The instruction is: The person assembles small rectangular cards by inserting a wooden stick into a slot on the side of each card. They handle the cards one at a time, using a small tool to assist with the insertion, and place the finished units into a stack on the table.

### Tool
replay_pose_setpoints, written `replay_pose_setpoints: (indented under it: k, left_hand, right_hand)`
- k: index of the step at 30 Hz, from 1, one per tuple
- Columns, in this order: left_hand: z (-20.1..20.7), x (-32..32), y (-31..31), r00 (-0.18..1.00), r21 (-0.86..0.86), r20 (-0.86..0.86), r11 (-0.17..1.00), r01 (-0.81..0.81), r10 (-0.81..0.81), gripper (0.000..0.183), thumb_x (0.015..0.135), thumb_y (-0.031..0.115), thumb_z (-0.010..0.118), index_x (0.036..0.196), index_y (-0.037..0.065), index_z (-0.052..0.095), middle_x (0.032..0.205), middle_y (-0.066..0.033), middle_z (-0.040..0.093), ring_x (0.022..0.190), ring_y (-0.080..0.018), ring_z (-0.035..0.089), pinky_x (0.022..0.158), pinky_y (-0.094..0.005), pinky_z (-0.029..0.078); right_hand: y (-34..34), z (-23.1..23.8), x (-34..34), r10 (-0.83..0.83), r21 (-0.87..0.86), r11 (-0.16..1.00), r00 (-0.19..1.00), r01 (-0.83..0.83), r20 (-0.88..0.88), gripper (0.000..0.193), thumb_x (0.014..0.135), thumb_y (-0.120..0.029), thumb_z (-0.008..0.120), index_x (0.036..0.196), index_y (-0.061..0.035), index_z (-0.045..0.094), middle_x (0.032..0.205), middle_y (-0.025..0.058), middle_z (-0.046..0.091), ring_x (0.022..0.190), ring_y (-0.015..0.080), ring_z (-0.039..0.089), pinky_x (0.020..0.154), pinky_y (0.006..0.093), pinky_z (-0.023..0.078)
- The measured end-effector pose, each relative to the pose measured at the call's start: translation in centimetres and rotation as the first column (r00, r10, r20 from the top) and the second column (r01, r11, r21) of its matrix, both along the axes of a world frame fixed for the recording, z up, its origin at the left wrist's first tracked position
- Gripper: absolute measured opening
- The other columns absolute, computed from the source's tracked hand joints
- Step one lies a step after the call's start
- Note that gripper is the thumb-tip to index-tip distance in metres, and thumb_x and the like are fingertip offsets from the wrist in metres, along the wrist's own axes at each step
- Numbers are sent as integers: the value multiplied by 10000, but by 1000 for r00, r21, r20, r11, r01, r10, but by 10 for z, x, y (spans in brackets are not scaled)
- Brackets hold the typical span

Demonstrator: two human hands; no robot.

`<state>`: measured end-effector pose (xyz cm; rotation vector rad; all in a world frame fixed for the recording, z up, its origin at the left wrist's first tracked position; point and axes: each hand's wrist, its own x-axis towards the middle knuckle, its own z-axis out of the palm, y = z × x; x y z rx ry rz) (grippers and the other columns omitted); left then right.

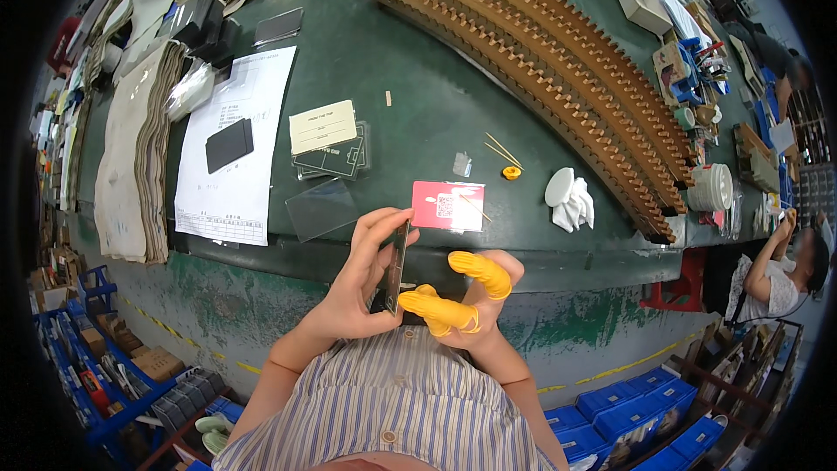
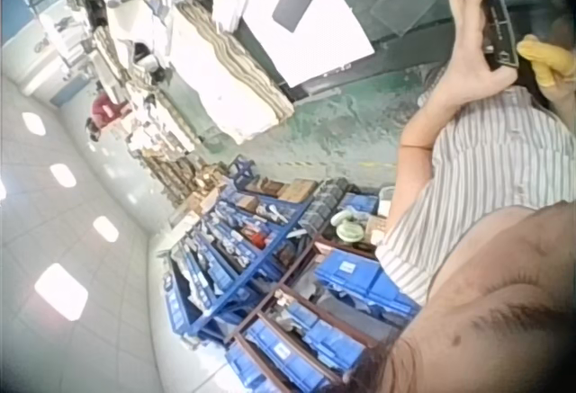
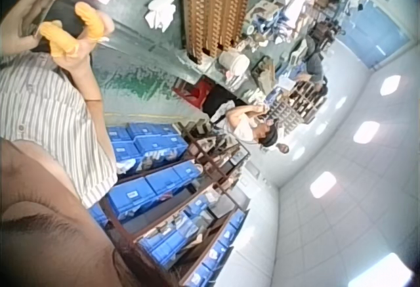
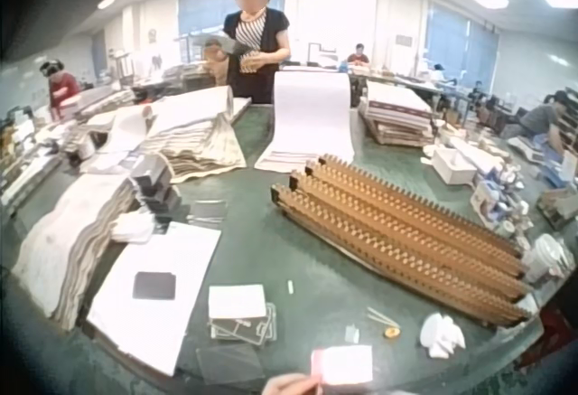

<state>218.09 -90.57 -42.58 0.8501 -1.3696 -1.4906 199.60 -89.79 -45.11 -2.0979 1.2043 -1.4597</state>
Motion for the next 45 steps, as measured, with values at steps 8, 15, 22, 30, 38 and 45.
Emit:
replay_pose_setpoints:
  k: [8,15,22,30,38,45]
  left_hand:
    - [0,1,1,1000,-4,1,1000,1,-1,952,633,-31,650,1491,-11,239,1422,-120,206,1405,-231,298,1192,-429,234]
    - [2,1,2,1000,7,19,1000,0,0,943,635,-46,635,1493,3,248,1431,-113,204,1405,-239,304,1187,-420,245]
    - [4,1,4,999,30,42,1000,6,-7,930,636,-70,603,1494,11,254,1437,-109,203,1407,-244,306,1177,-401,248]
    - [2,2,3,997,-17,72,1000,-2,3,929,636,-74,600,1496,13,256,1436,-105,202,1407,-251,309,1158,-378,260]
    - [1,2,5,996,1,89,1000,2,-2,944,642,-56,632,1503,35,258,1434,-97,208,1396,-269,333,1113,-336,295]
    - [-1,2,3,993,-37,115,999,-4,9,942,645,-45,651,1499,35,263,1431,-97,213,1390,-257,333,1124,-341,284]
  right_hand:
    - [-4,6,-13,107,-1,994,956,-112,-271,621,736,-283,819,1252,-93,530,1171,99,292,1120,252,387,890,374,421]
    - [-5,5,-11,106,-22,993,965,-114,-241,560,754,-276,809,1246,-158,570,1171,100,306,1122,264,372,893,387,409]
    - [1,1,-1,-21,17,1000,997,22,-73,152,813,-253,738,940,-333,716,1212,101,452,1111,327,393,886,465,346]
    - [-2,5,-3,-18,-12,1000,988,16,-152,204,808,-266,736,1004,-309,699,1198,105,434,1110,317,381,892,446,349]
    - [-2,-2,-4,16,-23,1000,997,-18,-79,341,784,-316,759,1078,-207,624,1142,103,389,1064,297,396,854,423,354]
    - [1,-15,-13,79,26,996,997,-79,17,794,691,-509,788,1228,-31,451,1094,78,310,1024,222,382,855,382,353]
